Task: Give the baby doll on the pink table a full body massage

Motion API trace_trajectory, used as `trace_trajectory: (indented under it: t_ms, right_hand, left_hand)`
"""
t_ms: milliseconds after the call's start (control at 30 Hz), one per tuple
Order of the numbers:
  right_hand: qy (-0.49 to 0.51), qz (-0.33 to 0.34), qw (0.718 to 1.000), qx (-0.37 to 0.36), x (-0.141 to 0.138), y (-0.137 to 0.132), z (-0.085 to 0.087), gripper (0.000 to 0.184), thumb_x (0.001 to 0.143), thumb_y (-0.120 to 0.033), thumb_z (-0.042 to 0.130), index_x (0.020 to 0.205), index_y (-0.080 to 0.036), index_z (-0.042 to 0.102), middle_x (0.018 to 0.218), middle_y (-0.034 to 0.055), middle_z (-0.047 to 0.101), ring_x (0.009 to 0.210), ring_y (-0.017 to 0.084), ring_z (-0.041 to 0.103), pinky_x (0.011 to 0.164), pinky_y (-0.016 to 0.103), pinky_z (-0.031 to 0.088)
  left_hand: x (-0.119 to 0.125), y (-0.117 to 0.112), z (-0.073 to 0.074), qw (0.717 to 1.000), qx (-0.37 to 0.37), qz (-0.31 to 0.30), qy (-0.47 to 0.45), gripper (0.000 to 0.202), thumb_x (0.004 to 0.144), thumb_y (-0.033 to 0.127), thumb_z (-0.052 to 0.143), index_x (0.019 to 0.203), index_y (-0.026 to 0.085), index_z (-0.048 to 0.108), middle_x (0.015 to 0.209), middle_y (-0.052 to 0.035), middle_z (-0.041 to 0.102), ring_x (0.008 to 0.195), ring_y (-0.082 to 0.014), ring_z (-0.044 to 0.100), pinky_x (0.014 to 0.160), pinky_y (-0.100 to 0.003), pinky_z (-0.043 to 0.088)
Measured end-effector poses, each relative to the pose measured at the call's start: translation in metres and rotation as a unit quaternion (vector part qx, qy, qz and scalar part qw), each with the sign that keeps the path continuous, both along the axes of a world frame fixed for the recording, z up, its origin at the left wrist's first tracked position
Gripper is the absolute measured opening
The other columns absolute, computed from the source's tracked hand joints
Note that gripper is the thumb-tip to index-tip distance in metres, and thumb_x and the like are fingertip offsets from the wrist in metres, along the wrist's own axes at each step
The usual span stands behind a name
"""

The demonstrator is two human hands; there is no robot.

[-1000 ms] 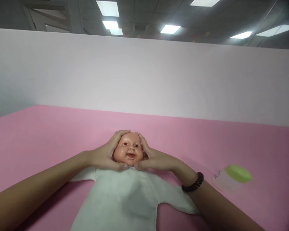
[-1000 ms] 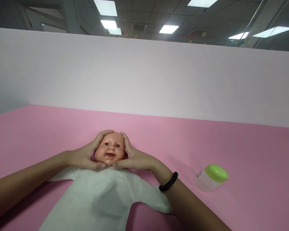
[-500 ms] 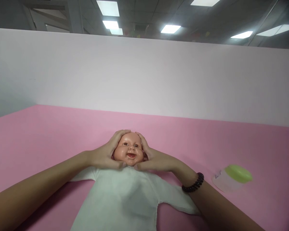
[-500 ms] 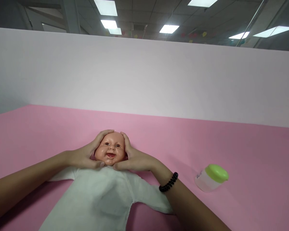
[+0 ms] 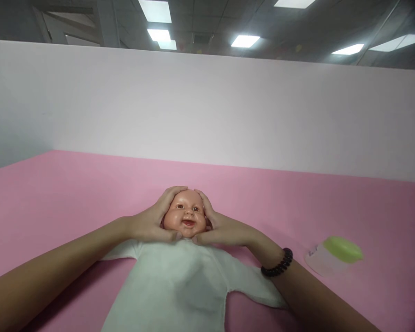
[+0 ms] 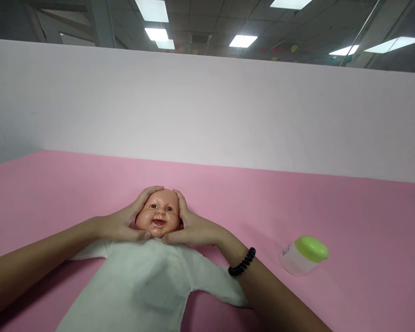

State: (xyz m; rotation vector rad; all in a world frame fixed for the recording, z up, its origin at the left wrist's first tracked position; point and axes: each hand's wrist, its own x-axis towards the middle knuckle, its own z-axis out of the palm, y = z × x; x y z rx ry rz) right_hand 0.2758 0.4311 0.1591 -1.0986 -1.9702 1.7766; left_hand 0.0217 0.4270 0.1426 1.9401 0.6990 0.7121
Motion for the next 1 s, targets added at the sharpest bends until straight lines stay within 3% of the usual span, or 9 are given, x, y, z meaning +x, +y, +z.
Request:
trace_trajectory:
  t_ms: [233, 533, 733, 933, 1000]
  right_hand:
    - [0.027, 0.003, 0.999, -0.018, -0.0029, -0.0014, 0.0018, 0.147, 0.078, -0.039, 0.088, 0.154, -0.035, -0.037, 0.168, 0.0155, 0.019, 0.149, 0.025, 0.039, 0.120, 0.041, 0.039]
    - [-0.005, 0.002, 1.000, -0.011, -0.0013, -0.0004, 0.0011, 0.135, 0.085, -0.024, 0.078, 0.153, -0.033, -0.039, 0.151, 0.0157, 0.048, 0.130, 0.028, 0.058, 0.110, 0.050, 0.046]
    - [0.018, -0.008, 1.000, -0.012, -0.0042, -0.0026, 0.0028, 0.148, 0.075, -0.039, 0.089, 0.155, -0.034, -0.036, 0.167, 0.0171, 0.020, 0.150, 0.028, 0.037, 0.121, 0.044, 0.036]
    - [0.010, -0.003, 1.000, -0.019, -0.0022, -0.0013, 0.0026, 0.138, 0.082, -0.025, 0.081, 0.155, -0.032, -0.036, 0.147, 0.0155, 0.050, 0.126, 0.027, 0.059, 0.108, 0.048, 0.046]
    - [0.013, 0.005, 1.000, -0.022, -0.0006, 0.0006, 0.0026, 0.138, 0.081, -0.023, 0.080, 0.155, -0.032, -0.036, 0.144, 0.0148, 0.051, 0.121, 0.026, 0.061, 0.105, 0.047, 0.047]
  left_hand:
    - [0.0020, -0.0008, -0.0032, 1.000, 0.010, 0.005, -0.015, 0.101, 0.076, 0.022, 0.083, 0.153, 0.032, 0.018, 0.159, -0.0178, 0.027, 0.141, -0.0361, 0.048, 0.102, -0.048, 0.057]
    - [0.0006, 0.0021, 0.0002, 0.999, 0.044, 0.002, 0.004, 0.098, 0.071, 0.011, 0.072, 0.151, 0.029, 0.021, 0.157, -0.0165, 0.031, 0.145, -0.0375, 0.041, 0.108, -0.053, 0.052]
    - [0.0036, -0.0008, 0.0007, 1.000, 0.026, 0.011, -0.005, 0.097, 0.074, 0.017, 0.078, 0.151, 0.031, 0.021, 0.156, -0.0168, 0.032, 0.141, -0.0356, 0.048, 0.102, -0.049, 0.056]
    - [0.0015, 0.0008, 0.0014, 1.000, 0.025, -0.006, 0.000, 0.098, 0.072, 0.010, 0.074, 0.151, 0.031, 0.019, 0.156, -0.0176, 0.031, 0.143, -0.0371, 0.045, 0.105, -0.052, 0.053]
    - [-0.0010, 0.0022, 0.0026, 1.000, 0.009, -0.029, -0.004, 0.099, 0.076, 0.014, 0.074, 0.153, 0.032, 0.016, 0.158, -0.0179, 0.028, 0.143, -0.0374, 0.044, 0.106, -0.053, 0.052]
